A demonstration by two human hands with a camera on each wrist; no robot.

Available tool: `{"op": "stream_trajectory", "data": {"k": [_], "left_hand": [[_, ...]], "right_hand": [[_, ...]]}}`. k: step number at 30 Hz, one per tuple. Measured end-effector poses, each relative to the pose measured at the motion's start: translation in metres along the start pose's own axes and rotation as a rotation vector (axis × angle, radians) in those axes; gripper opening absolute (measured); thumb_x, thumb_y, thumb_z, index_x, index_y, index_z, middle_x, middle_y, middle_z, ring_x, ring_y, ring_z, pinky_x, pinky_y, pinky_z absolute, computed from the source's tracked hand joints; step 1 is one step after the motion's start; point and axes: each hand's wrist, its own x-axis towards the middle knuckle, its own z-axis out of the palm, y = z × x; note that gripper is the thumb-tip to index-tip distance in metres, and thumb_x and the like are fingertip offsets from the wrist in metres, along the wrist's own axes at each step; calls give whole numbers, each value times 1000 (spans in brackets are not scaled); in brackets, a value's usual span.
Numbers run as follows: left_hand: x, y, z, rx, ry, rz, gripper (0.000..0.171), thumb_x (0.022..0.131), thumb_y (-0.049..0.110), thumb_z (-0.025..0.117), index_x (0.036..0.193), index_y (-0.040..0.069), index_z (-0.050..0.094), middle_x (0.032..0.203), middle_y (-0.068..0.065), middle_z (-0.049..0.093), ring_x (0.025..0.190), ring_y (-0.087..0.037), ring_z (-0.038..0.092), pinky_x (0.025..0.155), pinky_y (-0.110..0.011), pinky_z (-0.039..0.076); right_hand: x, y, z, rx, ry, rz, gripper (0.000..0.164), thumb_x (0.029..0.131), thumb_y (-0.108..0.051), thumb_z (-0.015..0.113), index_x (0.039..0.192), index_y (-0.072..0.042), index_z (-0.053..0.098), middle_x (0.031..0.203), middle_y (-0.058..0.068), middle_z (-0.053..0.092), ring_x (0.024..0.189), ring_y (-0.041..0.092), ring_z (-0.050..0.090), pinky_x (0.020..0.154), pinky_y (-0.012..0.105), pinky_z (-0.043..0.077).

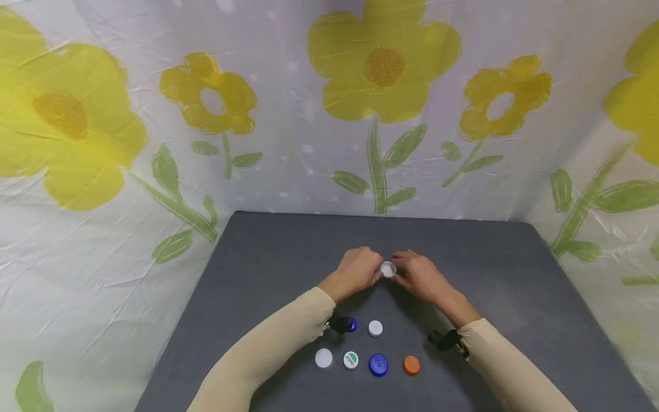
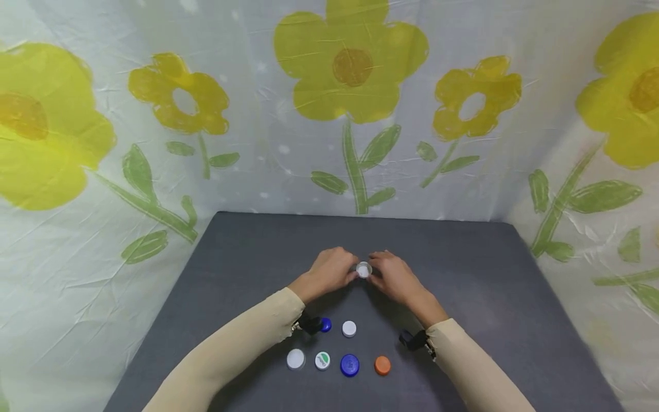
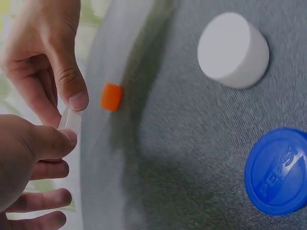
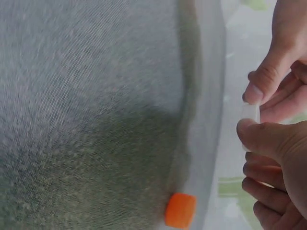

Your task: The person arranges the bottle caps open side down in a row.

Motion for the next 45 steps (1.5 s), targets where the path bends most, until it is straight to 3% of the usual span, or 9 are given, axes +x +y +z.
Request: {"op": "stream_trajectory", "data": {"k": [9,13,22,34,40,45], "left_hand": [[-22,8,-23,-76,31,42,15,100,33,81,110,23,84,98,6,83,87,-16,76,72,-37,61],[-35,12,-30,-77,43,64,20,100,35,81,116,23,84,104,6,84,92,-19,77,74,-39,62],[-61,17,-35,-85,46,93,27,100,38,82,123,24,83,111,6,84,96,-17,77,78,-36,63],[-87,20,-30,-92,62,106,27,98,38,83,121,24,84,112,10,84,96,-16,76,80,-36,63],[-100,21,-23,-67,153,142,30,100,38,80,124,21,82,119,6,83,100,-18,75,82,-37,62],[-110,24,-24,-61,227,179,34,101,36,80,129,17,80,126,2,81,105,-18,75,85,-35,61]], "right_hand": [[-13,-20,-22,52,4,69,37,91,-12,89,122,4,79,135,25,74,126,53,70,104,64,56],[-21,-30,-28,60,17,60,36,90,-13,90,122,2,80,136,24,74,128,52,69,105,64,55],[-36,-49,-28,86,59,0,37,88,-15,92,120,0,80,136,22,74,128,47,70,107,63,54],[-51,-66,-14,189,68,42,42,89,-17,92,126,0,79,138,18,74,127,41,72,99,57,60],[-55,-70,-8,254,86,87,35,90,-15,90,121,-4,81,134,14,77,127,38,73,102,58,59],[-59,-72,-9,338,36,179,31,94,-21,87,123,-10,82,133,9,79,126,34,74,102,57,59]]}}
